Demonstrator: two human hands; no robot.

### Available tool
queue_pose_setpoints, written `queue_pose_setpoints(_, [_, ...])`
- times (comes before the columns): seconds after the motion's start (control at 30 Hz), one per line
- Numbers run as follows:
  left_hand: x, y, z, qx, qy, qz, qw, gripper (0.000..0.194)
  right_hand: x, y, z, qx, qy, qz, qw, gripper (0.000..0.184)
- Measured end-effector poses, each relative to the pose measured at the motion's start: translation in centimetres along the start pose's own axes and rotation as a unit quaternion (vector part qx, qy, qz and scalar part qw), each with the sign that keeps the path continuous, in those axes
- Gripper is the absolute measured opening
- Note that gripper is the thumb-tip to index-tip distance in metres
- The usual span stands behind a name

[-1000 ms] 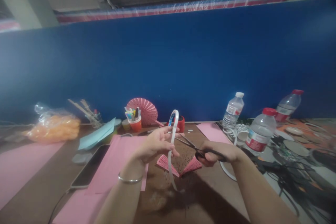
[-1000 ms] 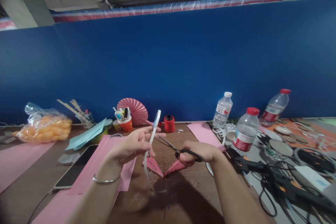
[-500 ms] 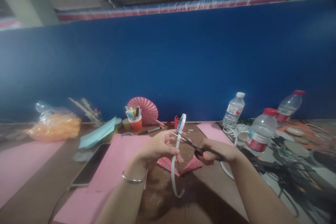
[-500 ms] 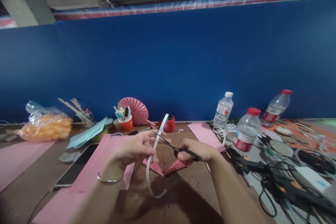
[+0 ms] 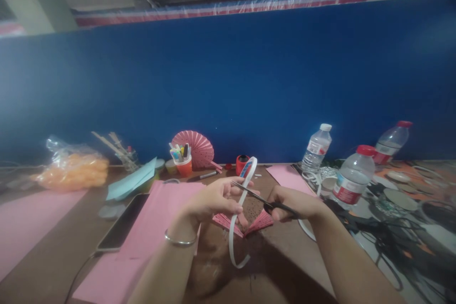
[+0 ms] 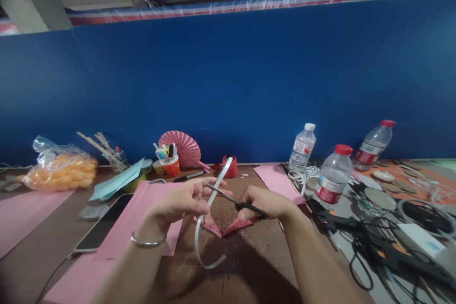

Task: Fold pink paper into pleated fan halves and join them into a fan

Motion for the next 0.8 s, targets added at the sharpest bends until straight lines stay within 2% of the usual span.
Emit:
queue_pose_setpoints(0.13, [-0.1, 0.0, 0.1, -0.007, -0.005, -0.005, 1.000, 0.056, 1.6, 0.1, -0.4, 0.027, 0.003, 0.061, 0.998, 0.058])
queue_pose_setpoints(0.2, [-0.1, -0.1, 0.4, -0.013, -0.010, -0.008, 1.000, 0.055, 1.9, 0.0, -0.4, 0.024, 0.006, 0.067, 0.997, 0.059])
queue_pose_setpoints(0.3, [-0.1, -0.1, 0.9, -0.027, -0.015, -0.016, 0.999, 0.055, 1.6, -0.4, 0.0, -0.016, 0.035, 0.034, 0.999, 0.056])
queue_pose_setpoints(0.4, [-0.3, 0.2, 1.3, -0.039, -0.028, -0.021, 0.999, 0.054, 2.2, -0.4, 1.4, -0.111, 0.138, 0.005, 0.984, 0.047])
queue_pose_setpoints(0.47, [-0.5, 0.4, 1.5, -0.041, -0.039, -0.024, 0.998, 0.054, 3.3, 0.7, 3.7, -0.233, 0.245, -0.013, 0.941, 0.042])
queue_pose_setpoints(0.53, [-0.7, 0.7, 1.7, -0.045, -0.046, -0.022, 0.998, 0.053, 4.8, 2.7, 6.1, -0.363, 0.337, -0.025, 0.868, 0.037])
queue_pose_setpoints(0.6, [-0.8, 1.0, 2.2, -0.062, -0.048, -0.016, 0.997, 0.051, 5.3, 4.8, 8.0, -0.453, 0.391, -0.044, 0.800, 0.034])
queue_pose_setpoints(0.67, [-1.1, 1.3, 3.0, -0.090, -0.050, -0.020, 0.995, 0.053, 3.8, 5.9, 9.6, -0.491, 0.417, -0.096, 0.759, 0.036])
queue_pose_setpoints(0.7, [-1.3, 1.4, 3.4, -0.105, -0.051, -0.027, 0.993, 0.054, 2.3, 6.0, 10.1, -0.484, 0.425, -0.135, 0.753, 0.036])
queue_pose_setpoints(0.73, [-1.6, 1.5, 3.7, -0.118, -0.052, -0.037, 0.991, 0.054, 0.5, 5.8, 10.5, -0.469, 0.428, -0.172, 0.753, 0.035])
queue_pose_setpoints(0.8, [-2.1, 1.8, 4.2, -0.144, -0.057, -0.055, 0.986, 0.054, -3.9, 4.5, 10.3, -0.399, 0.409, -0.232, 0.787, 0.035])
Point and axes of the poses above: each hand's wrist, its own y-axis away from the middle knuckle, its own z-axis out of the back of the hand, x = y × z, the point moved 10 cm from there along -y, towards the middle knuckle, and after that the axes turned 4 degrees about z, right-handed, at the moved point
